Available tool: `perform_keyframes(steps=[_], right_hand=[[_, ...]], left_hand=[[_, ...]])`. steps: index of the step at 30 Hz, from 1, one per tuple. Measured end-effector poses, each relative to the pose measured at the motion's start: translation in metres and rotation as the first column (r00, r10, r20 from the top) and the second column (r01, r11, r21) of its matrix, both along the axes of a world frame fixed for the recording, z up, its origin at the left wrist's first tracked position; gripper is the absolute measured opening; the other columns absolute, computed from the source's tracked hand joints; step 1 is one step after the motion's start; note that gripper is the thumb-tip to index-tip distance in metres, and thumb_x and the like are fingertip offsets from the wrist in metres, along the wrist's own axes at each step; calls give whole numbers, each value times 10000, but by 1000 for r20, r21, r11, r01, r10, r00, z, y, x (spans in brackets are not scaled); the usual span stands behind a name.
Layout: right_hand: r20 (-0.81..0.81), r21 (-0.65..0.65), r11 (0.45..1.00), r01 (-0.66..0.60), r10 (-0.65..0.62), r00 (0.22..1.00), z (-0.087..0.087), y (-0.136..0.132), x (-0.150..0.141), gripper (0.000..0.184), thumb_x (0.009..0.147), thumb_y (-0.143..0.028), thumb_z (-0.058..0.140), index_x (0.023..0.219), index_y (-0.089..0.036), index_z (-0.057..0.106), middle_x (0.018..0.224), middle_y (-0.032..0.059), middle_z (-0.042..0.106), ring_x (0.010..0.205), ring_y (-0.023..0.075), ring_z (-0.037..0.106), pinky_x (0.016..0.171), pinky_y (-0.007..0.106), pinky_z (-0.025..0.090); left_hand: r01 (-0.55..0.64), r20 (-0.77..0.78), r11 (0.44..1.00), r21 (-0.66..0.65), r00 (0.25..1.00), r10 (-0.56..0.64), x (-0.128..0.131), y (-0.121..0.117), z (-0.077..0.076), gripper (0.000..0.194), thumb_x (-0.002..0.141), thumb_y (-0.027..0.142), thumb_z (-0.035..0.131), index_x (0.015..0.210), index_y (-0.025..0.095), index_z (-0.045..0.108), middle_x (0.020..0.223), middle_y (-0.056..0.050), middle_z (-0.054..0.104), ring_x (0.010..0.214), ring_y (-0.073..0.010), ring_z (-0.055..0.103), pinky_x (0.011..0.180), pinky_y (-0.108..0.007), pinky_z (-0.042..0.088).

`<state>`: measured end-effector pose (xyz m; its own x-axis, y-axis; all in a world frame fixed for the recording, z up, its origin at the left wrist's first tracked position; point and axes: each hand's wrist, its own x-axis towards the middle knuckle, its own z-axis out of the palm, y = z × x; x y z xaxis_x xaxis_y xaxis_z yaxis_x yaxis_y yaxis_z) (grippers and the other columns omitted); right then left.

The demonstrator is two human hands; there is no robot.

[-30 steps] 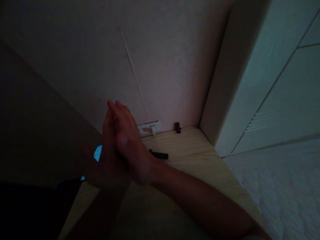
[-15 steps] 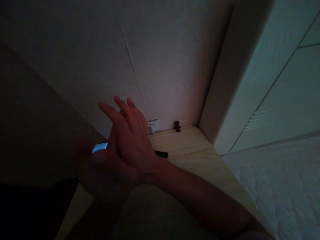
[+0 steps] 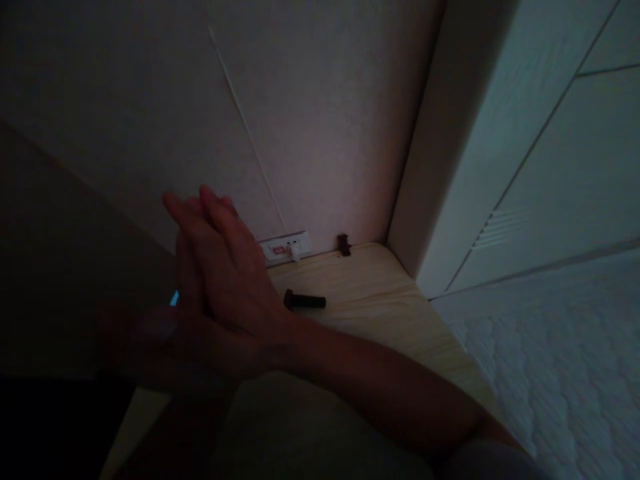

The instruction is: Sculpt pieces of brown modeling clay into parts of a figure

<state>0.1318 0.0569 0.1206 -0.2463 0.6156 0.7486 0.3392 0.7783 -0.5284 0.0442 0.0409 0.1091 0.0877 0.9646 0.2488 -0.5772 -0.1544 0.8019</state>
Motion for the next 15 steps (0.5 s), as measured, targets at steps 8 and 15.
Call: perform_keyframes(steps=[8,15], right_hand=[[-9,46,999,15,-15,1000,-4,13,0,950,916,-784,55,1563,-130,295,1675,129,260,1594,255,121,1288,481,146],[-41,62,998,9,-7,999,-9,19,3,859,965,-721,75,1572,-150,279,1683,103,250,1591,239,136,1290,485,144]], left_hand=[[90,154,995,30,984,-94,15,4,17,550,941,603,437,1429,360,512,1478,12,544,1565,-258,210,1279,-462,242],[68,136,996,52,988,-74,19,-1,16,433,980,495,443,1369,360,578,1384,1,637,1558,-205,234,1290,-415,238]])
